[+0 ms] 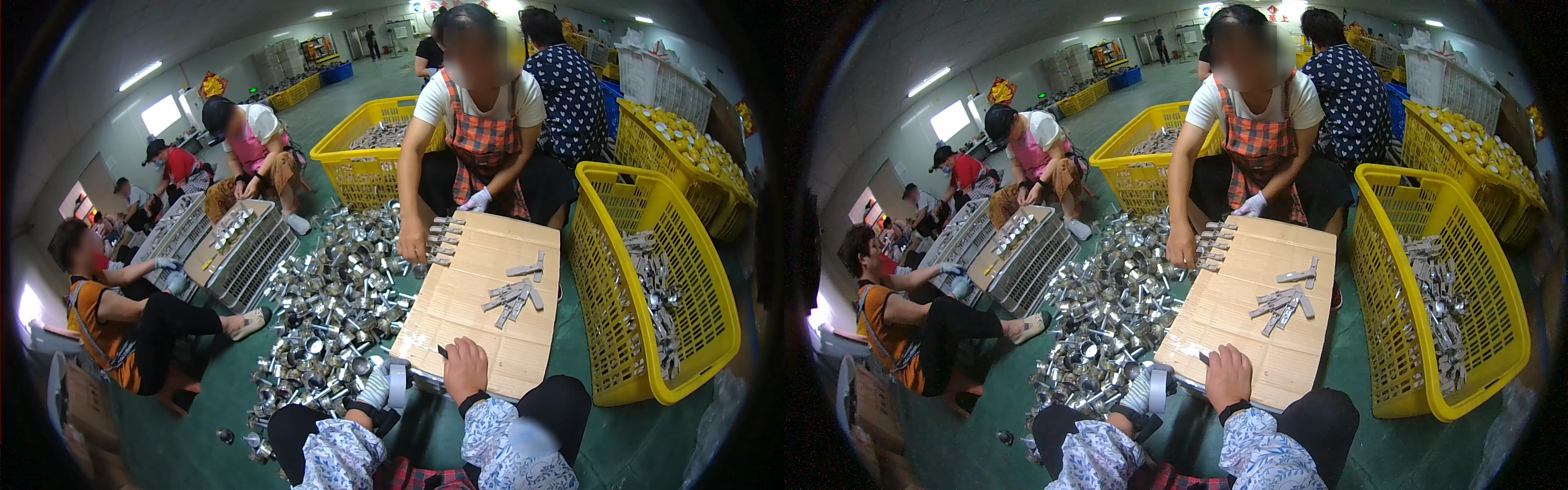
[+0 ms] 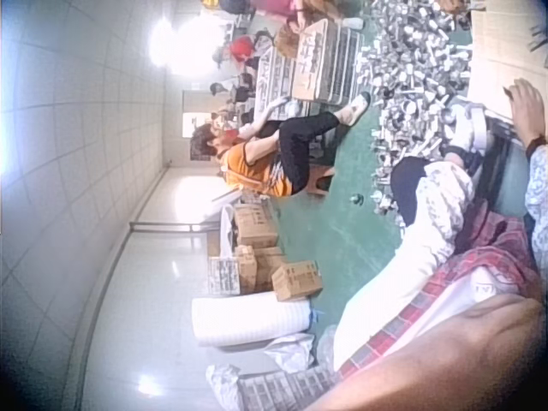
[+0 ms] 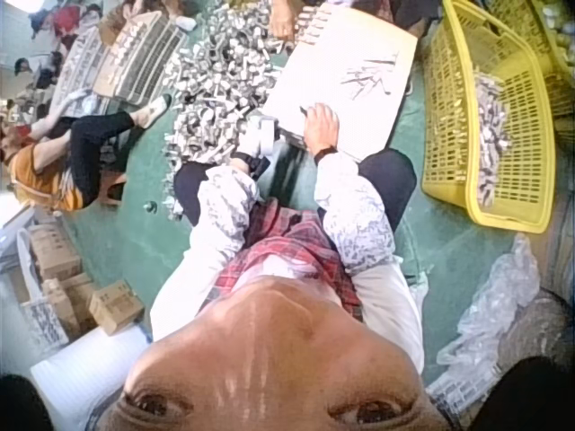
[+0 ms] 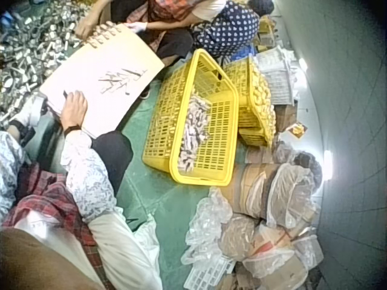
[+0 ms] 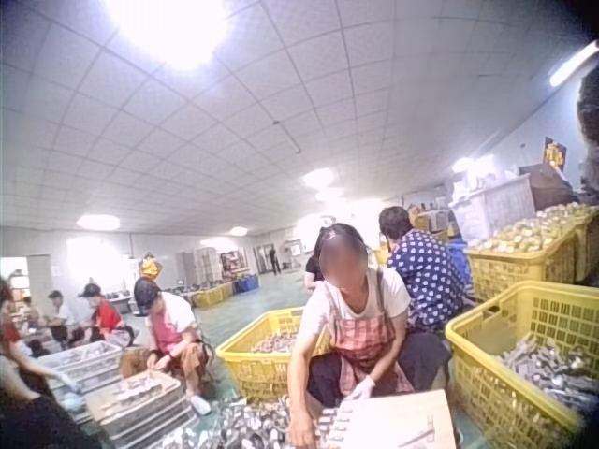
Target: Taping small metal parts onto a wooden board for organization or assembly.
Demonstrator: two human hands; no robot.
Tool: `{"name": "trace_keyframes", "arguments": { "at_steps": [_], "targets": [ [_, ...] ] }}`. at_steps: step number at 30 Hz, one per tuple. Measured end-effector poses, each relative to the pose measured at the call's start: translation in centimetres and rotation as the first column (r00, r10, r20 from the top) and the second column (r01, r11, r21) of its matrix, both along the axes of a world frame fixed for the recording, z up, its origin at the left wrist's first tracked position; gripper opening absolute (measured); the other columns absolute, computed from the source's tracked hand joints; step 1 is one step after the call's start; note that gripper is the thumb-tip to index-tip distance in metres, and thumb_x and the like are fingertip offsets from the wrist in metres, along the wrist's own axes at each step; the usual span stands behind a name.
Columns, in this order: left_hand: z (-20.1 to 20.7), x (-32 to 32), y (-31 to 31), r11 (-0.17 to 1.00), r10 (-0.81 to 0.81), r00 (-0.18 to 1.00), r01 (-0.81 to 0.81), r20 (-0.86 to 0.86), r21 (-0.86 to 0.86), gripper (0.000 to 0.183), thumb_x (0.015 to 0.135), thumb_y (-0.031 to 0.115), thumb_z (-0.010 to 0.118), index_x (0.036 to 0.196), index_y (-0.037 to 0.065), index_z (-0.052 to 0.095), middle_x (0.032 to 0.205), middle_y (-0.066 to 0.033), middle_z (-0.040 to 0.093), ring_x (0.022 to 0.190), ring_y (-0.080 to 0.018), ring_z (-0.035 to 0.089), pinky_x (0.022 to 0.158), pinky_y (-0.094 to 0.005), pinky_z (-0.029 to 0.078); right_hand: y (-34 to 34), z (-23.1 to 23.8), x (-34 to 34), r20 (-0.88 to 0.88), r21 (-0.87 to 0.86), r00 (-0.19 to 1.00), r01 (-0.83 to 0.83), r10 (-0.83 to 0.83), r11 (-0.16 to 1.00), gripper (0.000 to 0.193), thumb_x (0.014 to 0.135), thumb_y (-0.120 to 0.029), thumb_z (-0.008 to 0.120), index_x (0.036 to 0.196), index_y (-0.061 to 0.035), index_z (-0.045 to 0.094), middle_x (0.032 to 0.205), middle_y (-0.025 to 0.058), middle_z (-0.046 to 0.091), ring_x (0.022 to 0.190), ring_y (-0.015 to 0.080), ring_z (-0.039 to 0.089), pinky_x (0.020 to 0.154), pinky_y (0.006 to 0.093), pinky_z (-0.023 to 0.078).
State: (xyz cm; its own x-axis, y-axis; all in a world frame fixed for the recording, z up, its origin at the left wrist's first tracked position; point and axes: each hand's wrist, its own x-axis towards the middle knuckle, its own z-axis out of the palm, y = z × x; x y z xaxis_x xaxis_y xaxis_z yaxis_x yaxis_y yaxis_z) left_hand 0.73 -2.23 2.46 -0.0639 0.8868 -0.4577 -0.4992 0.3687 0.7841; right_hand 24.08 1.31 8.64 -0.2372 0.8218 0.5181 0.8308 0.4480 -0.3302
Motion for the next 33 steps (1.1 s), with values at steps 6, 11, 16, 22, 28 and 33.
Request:
{"name": "trace_keyframes", "arguments": {
  "at_steps": [6,11,16,22,28,33],
  "targets": [
    [-1.2,-1.0,0.3,1.0,-0.018,1.0,0.019,0.015,-0.017,0.014,0.099,0.02,0.07,0.101,0.006,0.075,0.08,-0.0053,0.069,0.065,-0.0206,0.065,0.06,-0.0353,0.055,0.0,0.2,-0.4,-0.004,-0.007,1.0,-0.005,0.005,1.0,0.023,0.09,-0.019,0.069,0.11,-0.0088,0.069,0.124,0.0118,0.066,0.129,0.0324,0.058,0.11,0.0484,0.043],
    [-0.7,-0.2,0.3,1.0,-0.002,1.0,0.002,0.026,-0.024,0.016,0.101,0.02,0.067,0.102,0.005,0.074,0.081,-0.006,0.069,0.065,-0.0208,0.065,0.061,-0.0359,0.056,0.0,0.1,0.0,0.012,-0.019,1.0,0.002,-0.002,1.0,0.023,0.09,-0.019,0.069,0.11,-0.0088,0.069,0.124,0.0117,0.066,0.129,0.0321,0.058,0.11,0.0481,0.043],
    [-1.0,-0.5,0.3,1.0,-0.002,1.0,0.002,0.011,-0.022,0.019,0.102,0.022,0.064,0.102,0.005,0.073,0.081,-0.0068,0.069,0.064,-0.0219,0.064,0.06,-0.0368,0.055,0.0,0.2,-0.3,0.012,-0.023,1.0,0.004,-0.004,1.0,0.023,0.089,-0.019,0.069,0.11,-0.009,0.069,0.124,0.0116,0.066,0.13,0.0321,0.057,0.11,0.0483,0.042],
    [-1.3,-0.7,0.4,1.0,-0.009,1.0,0.01,0.023,-0.027,0.021,0.102,0.024,0.063,0.101,0.005,0.073,0.079,-0.0064,0.068,0.063,-0.0229,0.063,0.06,-0.0376,0.053,0.0,-0.1,-0.3,0.008,-0.029,1.0,0.008,-0.008,1.0,0.024,0.089,-0.019,0.069,0.111,-0.0093,0.069,0.125,0.0114,0.066,0.13,0.0319,0.057,0.111,0.0483,0.042],
    [-1.4,-0.5,0.3,1.0,-0.008,0.999,0.008,0.034,-0.018,0.021,0.103,0.023,0.062,0.103,0.005,0.073,0.079,-0.006,0.067,0.063,-0.0221,0.063,0.06,-0.037,0.053,0.0,0.1,-0.2,0.015,-0.027,1.0,0.007,-0.006,1.0,0.024,0.09,-0.019,0.068,0.111,-0.0092,0.069,0.126,0.0112,0.066,0.13,0.0315,0.057,0.111,0.0482,0.042],
    [-1.5,-1.0,0.4,1.0,-0.005,0.999,0.006,0.049,-0.022,0.021,0.103,0.022,0.062,0.103,0.004,0.072,0.079,-0.0059,0.067,0.063,-0.021,0.062,0.06,-0.0361,0.054,-0.1,0.3,-0.5,0.008,-0.024,1.0,0.003,-0.003,1.0,0.023,0.091,-0.019,0.068,0.111,-0.0091,0.069,0.126,0.0112,0.066,0.131,0.0315,0.057,0.111,0.0483,0.042]
  ]
}}
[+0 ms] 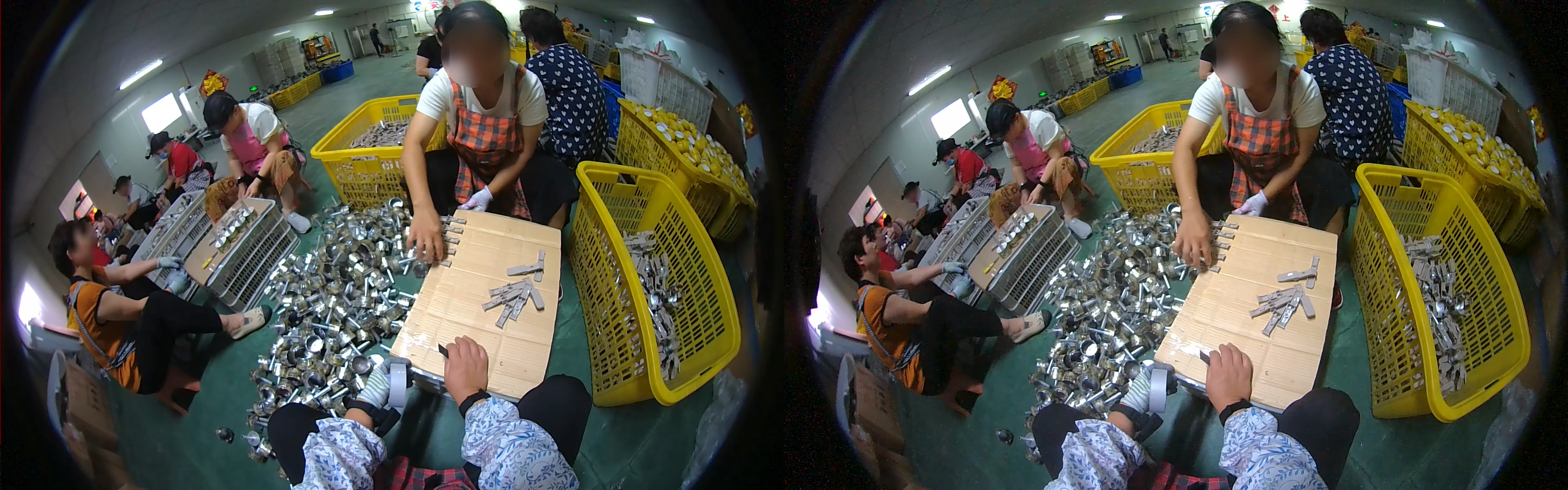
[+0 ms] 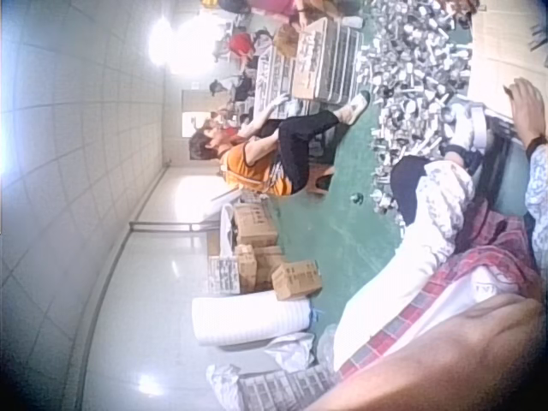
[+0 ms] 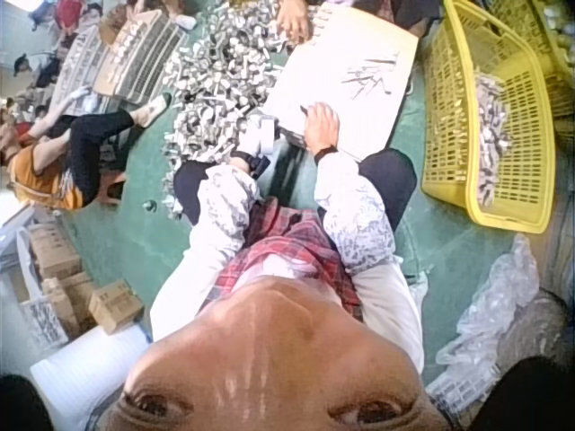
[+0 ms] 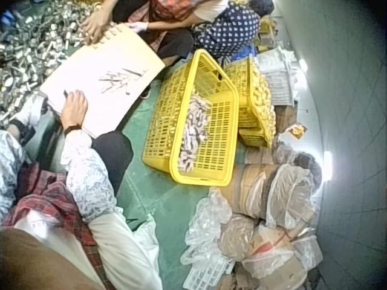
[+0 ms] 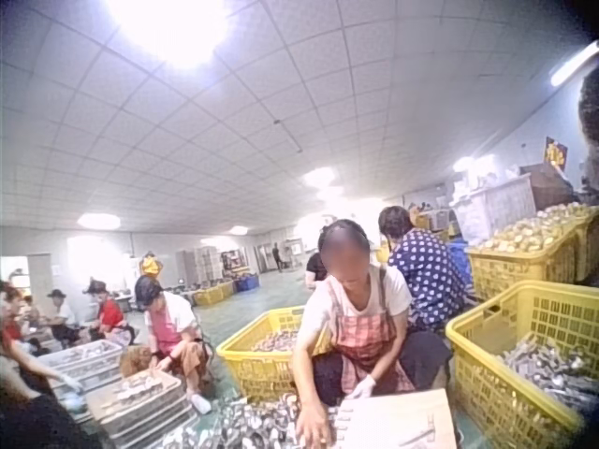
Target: Taping small metal parts onto a wooden board for organization or assembly.
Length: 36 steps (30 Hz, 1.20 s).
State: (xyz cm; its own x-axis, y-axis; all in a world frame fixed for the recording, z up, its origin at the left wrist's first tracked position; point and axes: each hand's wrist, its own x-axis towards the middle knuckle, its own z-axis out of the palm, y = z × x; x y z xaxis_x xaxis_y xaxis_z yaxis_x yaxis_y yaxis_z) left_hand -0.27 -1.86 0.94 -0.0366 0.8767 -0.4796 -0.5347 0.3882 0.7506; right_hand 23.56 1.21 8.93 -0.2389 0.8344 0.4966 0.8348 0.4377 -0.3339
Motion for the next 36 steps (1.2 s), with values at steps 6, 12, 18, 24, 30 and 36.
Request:
{"name": "trace_keyframes", "arguments": {
  "at_steps": [6,12,18,24,30,36],
  "targets": [
    [0.3,0.2,0.1,1.0,0.002,1.0,-0.002,0.014,-0.012,0.019,0.102,0.021,0.064,0.102,0.004,0.072,0.081,-0.0073,0.069,0.065,-0.0215,0.065,0.061,-0.0357,0.056,0.0,-0.2,0.2,-0.003,-0.006,1.0,0.005,-0.005,1.0,0.024,0.09,-0.019,0.068,0.112,-0.0089,0.069,0.127,0.0116,0.066,0.13,0.0319,0.057,0.111,0.0484,0.042],
    [0.0,-0.2,-0.2,1.0,-0.01,1.0,0.011,-0.028,0.022,0.015,0.1,0.021,0.069,0.102,0.007,0.074,0.082,-0.0063,0.07,0.065,-0.0216,0.065,0.061,-0.0353,0.056,0.0,-0.2,-0.1,0.001,-0.004,1.0,0.003,-0.003,1.0,0.023,0.09,-0.019,0.069,0.111,-0.0084,0.069,0.127,0.0123,0.066,0.13,0.0326,0.057,0.111,0.0489,0.042],
    [0.5,0.6,-0.1,1.0,-0.001,0.999,0.001,-0.048,0.002,0.016,0.1,0.022,0.069,0.105,0.008,0.074,0.084,-0.0052,0.07,0.066,-0.0208,0.065,0.061,-0.0353,0.056,0.2,-0.6,0.3,0.004,0.002,1.0,0.007,-0.007,1.0,0.023,0.09,-0.019,0.068,0.11,-0.0084,0.069,0.126,0.0127,0.066,0.13,0.033,0.057,0.11,0.0493,0.042],
    [-1.4,-1.6,-0.3,0.99,-0.107,0.994,0.105,0.015,0.091,0.016,0.101,0.008,0.07,0.116,0.01,0.076,0.101,-0.0073,0.077,0.086,-0.0205,0.075,0.076,-0.0333,0.064,0.0,-0.2,-0.1,-0.008,-0.002,1.0,0.001,-0.001,1.0,0.023,0.09,-0.019,0.069,0.111,-0.0088,0.07,0.127,0.0123,0.067,0.13,0.0327,0.057,0.11,0.0492,0.042],
    [-1.0,-1.4,-0.2,0.995,-0.083,0.995,0.08,0.059,0.057,0.017,0.1,0.007,0.07,0.116,0.009,0.076,0.1,-0.0079,0.077,0.085,-0.0212,0.075,0.075,-0.034,0.064,0.0,-0.4,-0.1,-0.001,0.001,1.0,0.004,-0.004,1.0,0.023,0.09,-0.019,0.069,0.111,-0.0089,0.07,0.127,0.0119,0.067,0.131,0.0323,0.057,0.111,0.049,0.042],
    [0.9,0.5,-0.6,0.998,-0.014,0.997,0.019,-0.075,0.059,0.014,0.099,0.017,0.072,0.109,0.009,0.076,0.091,-0.0068,0.073,0.071,-0.0197,0.069,0.063,-0.0339,0.059,0.0,-0.4,0.2,-0.043,-0.008,0.999,-0.007,0.007,1.0,0.03,0.084,-0.012,0.072,0.113,-0.0087,0.067,0.127,0.0133,0.066,0.13,0.0345,0.057,0.112,0.0495,0.041]
  ]
}}
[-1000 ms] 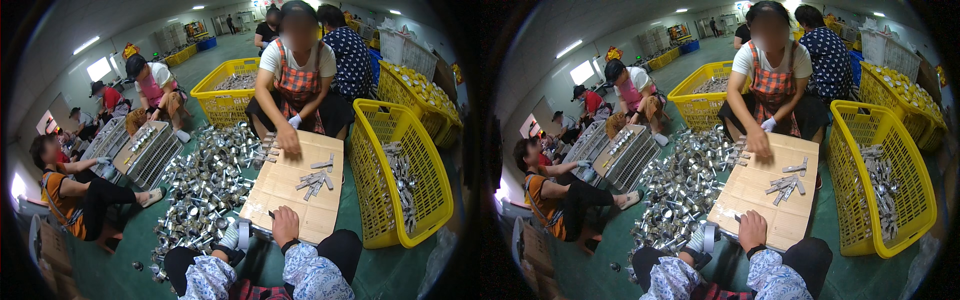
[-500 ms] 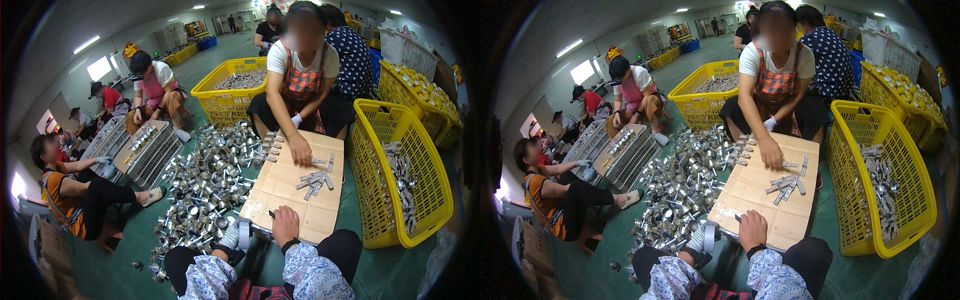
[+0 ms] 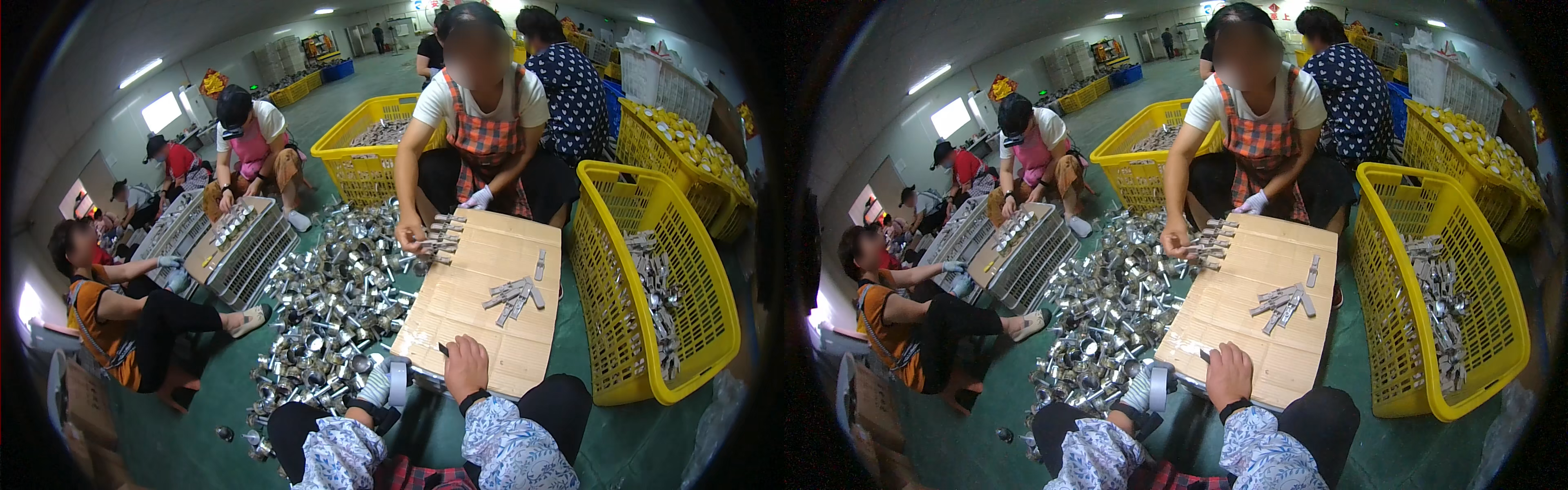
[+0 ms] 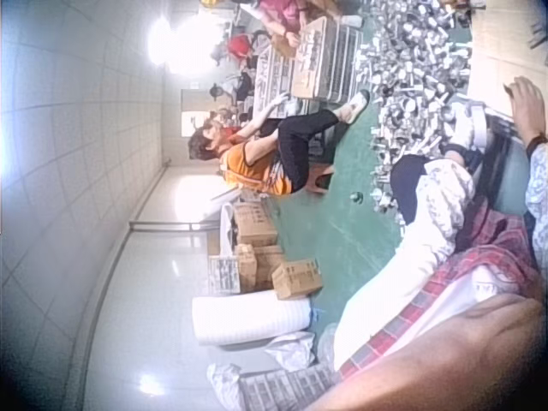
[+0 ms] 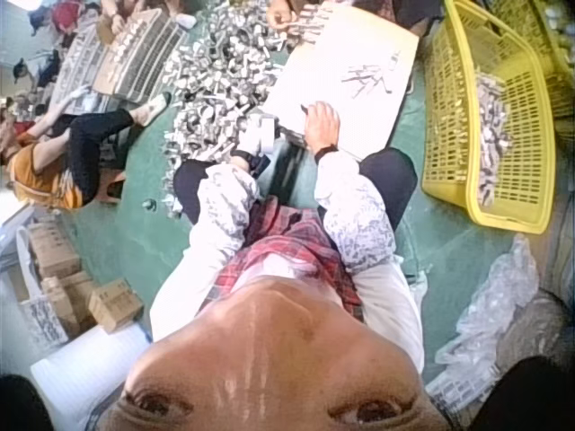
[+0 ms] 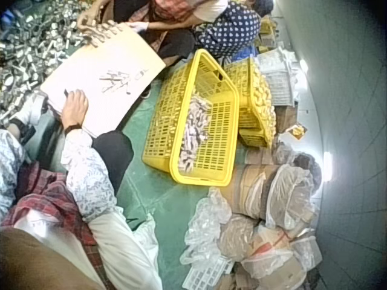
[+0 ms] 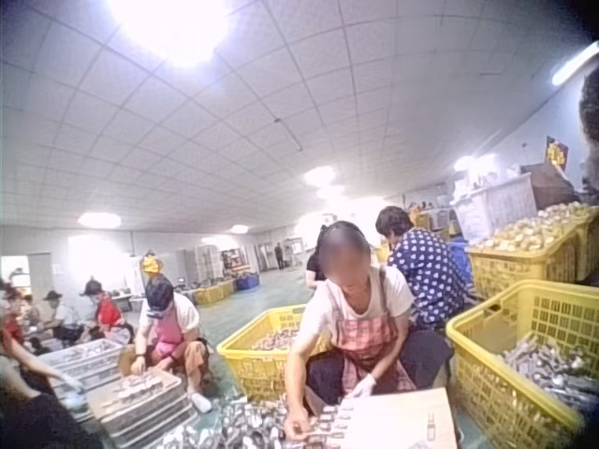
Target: Taping small metal parts onto a wooden board for organization or assembly.
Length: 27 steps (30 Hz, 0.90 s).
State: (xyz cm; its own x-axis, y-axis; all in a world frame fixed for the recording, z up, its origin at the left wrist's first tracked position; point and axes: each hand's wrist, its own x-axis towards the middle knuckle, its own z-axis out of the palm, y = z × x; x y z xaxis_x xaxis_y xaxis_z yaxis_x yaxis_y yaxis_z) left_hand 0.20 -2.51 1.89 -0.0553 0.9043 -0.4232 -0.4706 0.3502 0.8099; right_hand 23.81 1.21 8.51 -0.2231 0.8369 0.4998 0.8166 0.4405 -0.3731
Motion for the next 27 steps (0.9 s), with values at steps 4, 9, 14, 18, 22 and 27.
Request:
{"name": "trace_keyframes", "arguments": {
  "at_steps": [4,9,14,18,22,27],
  "targets": [
    [-0.3,-0.6,0.0,1.0,0.005,1.0,-0.004,0.026,-0.01,0.014,0.099,0.017,0.073,0.109,0.009,0.077,0.091,-0.007,0.074,0.072,-0.0197,0.07,0.064,-0.0336,0.06,0.0,0.1,-0.3,-0.009,0.001,1.0,-0.007,0.007,1.0,0.03,0.084,-0.013,0.072,0.113,-0.0087,0.067,0.127,0.0135,0.066,0.13,0.0348,0.057,0.112,0.0497,0.041],
    [-1.2,-1.1,0.0,0.997,-0.063,0.996,0.061,0.059,0.036,0.02,0.096,0.003,0.074,0.115,0.009,0.075,0.101,-0.0072,0.077,0.086,-0.0208,0.075,0.075,-0.0339,0.064,0.1,0.1,0.0,0.003,-0.002,1.0,-0.007,0.007,1.0,0.03,0.085,-0.014,0.073,0.113,-0.0087,0.067,0.127,0.0137,0.066,0.13,0.0348,0.057,0.111,0.0499,0.041],
    [-2.5,-2.2,0.4,0.995,-0.095,0.991,0.091,0.095,0.039,0.021,0.096,0.002,0.074,0.116,0.009,0.075,0.101,-0.007,0.077,0.087,-0.0204,0.075,0.075,-0.0332,0.064,0.0,0.4,-0.4,0.02,0.003,1.0,-0.008,0.007,1.0,0.025,0.088,-0.017,0.07,0.112,-0.0082,0.069,0.126,0.0127,0.066,0.13,0.0334,0.057,0.11,0.0492,0.042],
    [-3.1,-2.1,0.6,0.996,-0.085,0.989,0.082,0.121,0.033,0.021,0.096,0.001,0.073,0.116,0.009,0.076,0.101,-0.0072,0.077,0.086,-0.02,0.075,0.074,-0.033,0.064,0.1,0.2,-0.2,0.016,0.003,1.0,-0.004,0.004,1.0,0.028,0.085,-0.015,0.072,0.112,-0.0083,0.068,0.126,0.0135,0.066,0.13,0.0344,0.057,0.111,0.0494,0.041],
    [-3.0,-1.9,0.6,0.995,-0.09,0.987,0.085,0.133,0.044,0.021,0.096,0.001,0.073,0.115,0.009,0.076,0.101,-0.0075,0.077,0.086,-0.0196,0.075,0.074,-0.0328,0.063,0.1,0.2,-0.2,0.017,0.001,1.0,-0.002,0.002,1.0,0.027,0.085,-0.014,0.072,0.111,-0.0085,0.068,0.126,0.0132,0.066,0.13,0.034,0.057,0.111,0.049,0.041],
    [-2.9,-2.0,0.5,0.996,-0.083,0.988,0.077,0.129,0.05,0.02,0.096,0.002,0.074,0.114,0.009,0.076,0.099,-0.0072,0.077,0.083,-0.0193,0.074,0.073,-0.0329,0.064,0.0,0.3,-0.4,0.016,-0.004,1.0,-0.002,0.002,1.0,0.027,0.085,-0.014,0.072,0.112,-0.0087,0.067,0.126,0.0134,0.066,0.13,0.034,0.057,0.111,0.049,0.041]
  ]
}}
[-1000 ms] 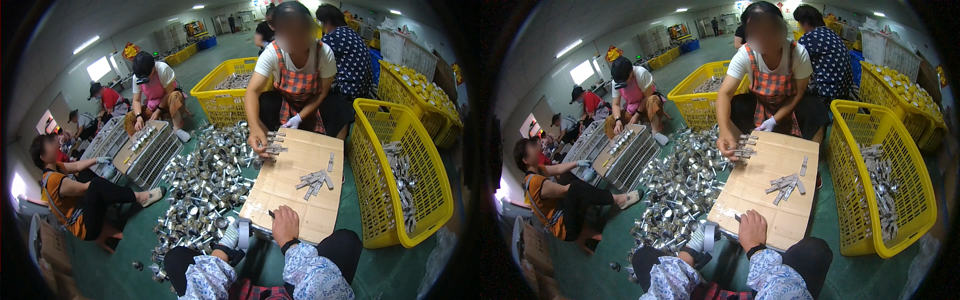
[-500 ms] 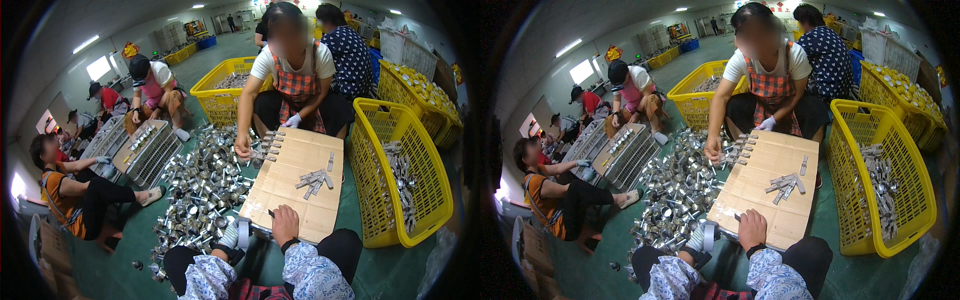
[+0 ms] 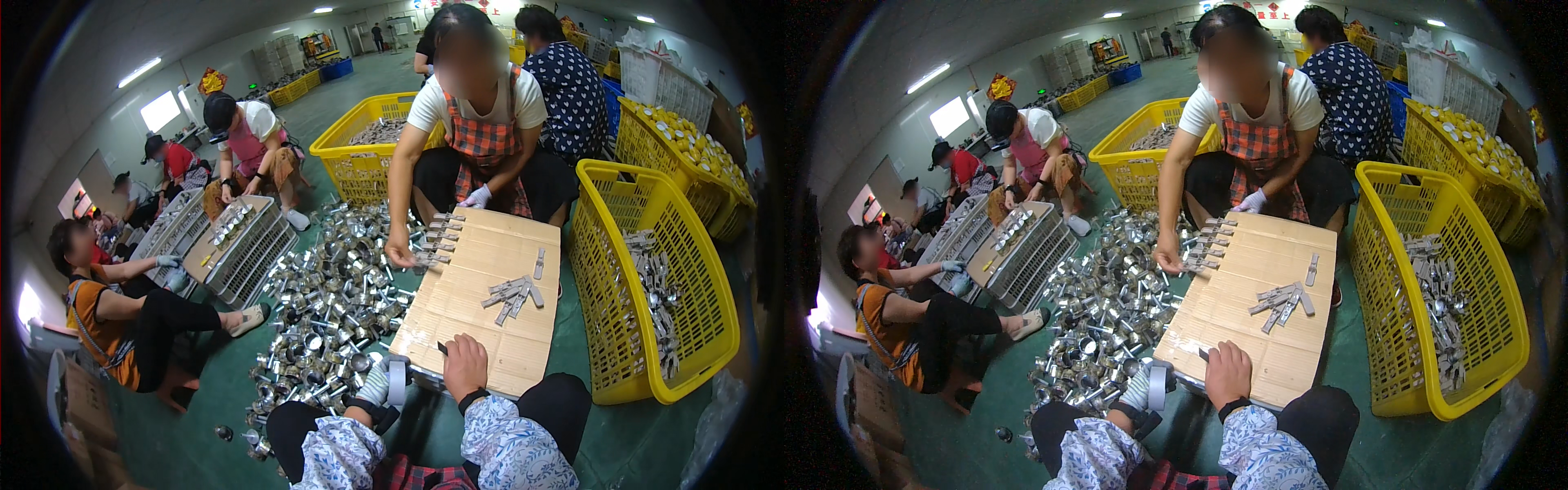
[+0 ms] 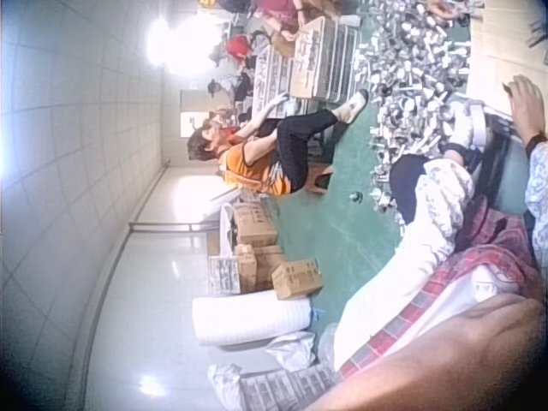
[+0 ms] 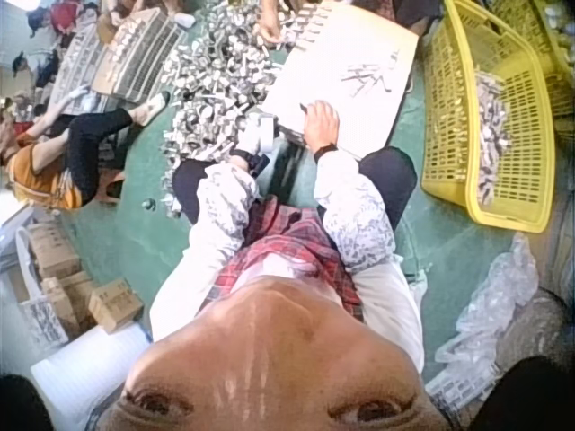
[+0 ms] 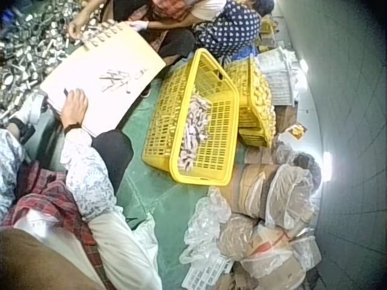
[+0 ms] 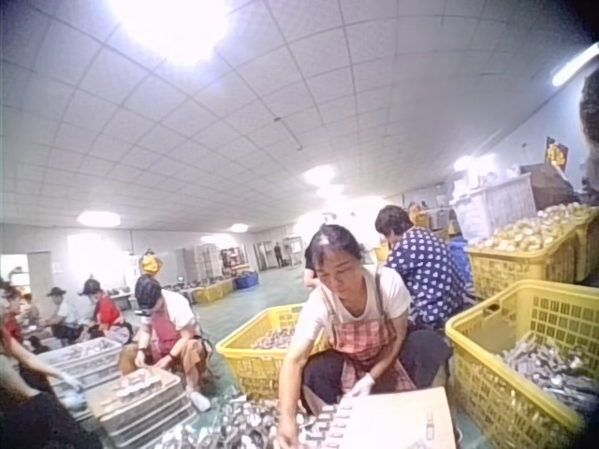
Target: Taping small metal parts onto a wooden board for organization or assembly.
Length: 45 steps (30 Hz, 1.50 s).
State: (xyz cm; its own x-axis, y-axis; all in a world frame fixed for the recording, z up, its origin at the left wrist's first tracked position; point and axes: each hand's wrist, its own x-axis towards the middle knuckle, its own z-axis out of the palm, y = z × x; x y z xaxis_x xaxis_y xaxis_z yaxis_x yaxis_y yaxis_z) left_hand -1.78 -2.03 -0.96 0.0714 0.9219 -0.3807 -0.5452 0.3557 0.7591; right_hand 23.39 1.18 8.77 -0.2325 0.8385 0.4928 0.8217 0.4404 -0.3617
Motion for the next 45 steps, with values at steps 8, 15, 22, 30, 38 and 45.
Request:
{"name": "trace_keyframes", "arguments": {
  "at_steps": [8,15,22,30,38,45],
  "targets": [
    [0.2,0.9,0.3,1.0,-0.002,1.0,0.002,-0.001,-0.018,0.02,0.094,0.002,0.076,0.113,0.009,0.077,0.098,-0.0072,0.077,0.083,-0.0192,0.074,0.072,-0.0328,0.064,0.2,-0.2,0.8,0.006,-0.002,1.0,0.01,-0.01,1.0,0.03,0.084,-0.015,0.073,0.114,-0.0089,0.067,0.127,0.0135,0.065,0.131,0.0345,0.056,0.112,0.0493,0.04],
    [-1.4,-1.1,0.0,0.997,0.043,0.999,-0.041,0.033,-0.064,0.025,0.097,0.0,0.071,0.12,0.009,0.073,0.105,-0.0081,0.076,0.088,-0.0205,0.074,0.075,-0.0342,0.063,0.4,-0.1,-1.1,-0.008,-0.019,0.997,-0.077,0.077,0.997,0.027,0.086,-0.013,0.07,0.111,-0.0079,0.067,0.125,0.0146,0.066,0.128,0.0356,0.058,0.109,0.0511,0.043],
    [-3.0,-0.5,0.6,0.98,0.028,0.865,0.074,-0.5,0.185,0.037,0.097,0.002,0.062,0.133,0.004,0.066,0.116,-0.011,0.075,0.104,-0.0204,0.071,0.089,-0.0345,0.059,0.6,-1.6,-1.1,0.054,0.006,0.997,0.054,-0.054,0.999,0.022,0.091,-0.014,0.068,0.111,-0.0058,0.066,0.127,0.0153,0.064,0.128,0.0355,0.056,0.108,0.0498,0.042],
    [-2.9,-2.2,-1.1,0.955,0.036,0.855,0.123,-0.517,0.27,0.026,0.098,0.001,0.069,0.124,0.002,0.071,0.114,-0.0049,0.075,0.102,-0.0143,0.068,0.092,-0.0306,0.057,-1.3,-1.2,-3.5,0.032,-0.035,0.999,-0.007,0.008,0.999,0.027,0.089,-0.008,0.07,0.115,-0.0026,0.063,0.129,0.0176,0.062,0.13,0.0379,0.055,0.111,0.0511,0.04],
    [-7.0,-2.4,0.2,0.996,-0.068,0.959,0.082,-0.277,0.038,0.038,0.102,0.009,0.051,0.137,0.012,0.066,0.111,-0.0076,0.072,0.092,-0.0198,0.067,0.085,-0.0353,0.057,0.5,-0.8,-3.1,0.039,-0.077,0.998,0.044,-0.041,0.996,0.017,0.091,-0.014,0.066,0.103,-0.003,0.068,0.114,0.0181,0.067,0.113,0.0385,0.062,0.096,0.0516,0.047],
    [-4.4,1.7,2.1,0.991,0.06,0.998,-0.057,0.019,-0.125,0.024,0.103,0.031,0.061,0.11,0.01,0.069,0.091,-0.0034,0.067,0.077,-0.0181,0.065,0.069,-0.0347,0.056,1.3,-1.1,0.7,0.055,-0.119,0.998,-0.02,0.027,0.993,0.019,0.093,-0.016,0.061,0.108,-0.0062,0.069,0.118,0.0151,0.068,0.12,0.0345,0.062,0.1,0.0493,0.048]
  ]
}}
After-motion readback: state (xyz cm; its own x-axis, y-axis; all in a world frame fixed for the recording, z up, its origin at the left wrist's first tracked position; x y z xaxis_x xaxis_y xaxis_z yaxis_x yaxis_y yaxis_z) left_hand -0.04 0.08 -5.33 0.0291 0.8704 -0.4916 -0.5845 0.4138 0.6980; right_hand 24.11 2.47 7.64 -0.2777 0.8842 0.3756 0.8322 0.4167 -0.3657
